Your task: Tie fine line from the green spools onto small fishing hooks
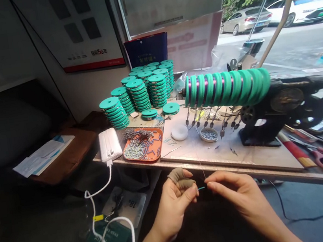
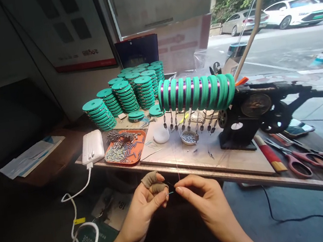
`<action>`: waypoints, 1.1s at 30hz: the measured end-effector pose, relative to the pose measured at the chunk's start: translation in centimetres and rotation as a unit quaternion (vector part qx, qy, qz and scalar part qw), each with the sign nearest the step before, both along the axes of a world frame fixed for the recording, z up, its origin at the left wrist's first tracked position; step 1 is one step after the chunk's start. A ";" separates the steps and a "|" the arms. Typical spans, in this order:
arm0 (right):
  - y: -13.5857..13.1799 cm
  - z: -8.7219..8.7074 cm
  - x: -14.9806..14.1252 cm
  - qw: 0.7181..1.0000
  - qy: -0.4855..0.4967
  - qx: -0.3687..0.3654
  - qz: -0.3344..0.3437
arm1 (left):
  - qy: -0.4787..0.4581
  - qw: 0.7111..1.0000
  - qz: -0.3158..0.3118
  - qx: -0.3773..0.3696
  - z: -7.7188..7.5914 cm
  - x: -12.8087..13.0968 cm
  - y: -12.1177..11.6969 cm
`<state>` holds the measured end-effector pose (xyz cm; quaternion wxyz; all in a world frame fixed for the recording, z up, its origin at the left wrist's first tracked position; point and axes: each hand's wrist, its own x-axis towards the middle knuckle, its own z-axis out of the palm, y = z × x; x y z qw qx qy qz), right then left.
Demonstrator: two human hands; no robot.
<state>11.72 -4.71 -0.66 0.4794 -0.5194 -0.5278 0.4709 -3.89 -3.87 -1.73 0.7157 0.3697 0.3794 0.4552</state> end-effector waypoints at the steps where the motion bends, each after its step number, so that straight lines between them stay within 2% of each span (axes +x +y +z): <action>1: -0.1 0.0 -0.1 1.000 -0.002 0.001 0.007 | -0.003 1.000 0.002 0.001 0.1 0.0 0.1; 5: -0.4 -0.1 -0.3 0.999 -0.031 0.034 0.015 | -0.005 1.000 0.004 0.000 0.4 0.1 0.1; 12: -0.4 -0.3 -0.3 0.985 -0.124 0.117 0.012 | 0.022 1.000 -0.017 0.002 0.0 -0.2 0.0; 16: -0.4 -0.3 0.0 0.978 -0.166 0.129 0.011 | 0.142 0.986 -0.035 0.081 1.1 -0.8 0.4; 19: -0.4 -0.3 -0.1 0.970 -0.191 0.149 0.036 | 0.272 0.949 -0.052 0.153 2.4 -0.7 0.6; 22: -0.6 -0.2 -0.4 0.964 -0.198 0.172 0.044 | 0.332 0.926 -0.056 0.169 3.0 -0.3 0.8; 25: -0.8 0.1 -0.5 0.962 -0.193 0.189 0.028 | 0.309 0.940 -0.032 0.142 2.5 0.0 0.8; 29: -1.0 0.3 -0.3 0.957 -0.215 0.193 -0.011 | 0.204 0.975 0.028 0.090 1.1 -0.1 0.7; 33: -0.9 0.3 -0.3 0.937 -0.275 0.214 0.006 | 0.160 0.981 0.087 0.068 0.3 -0.2 0.4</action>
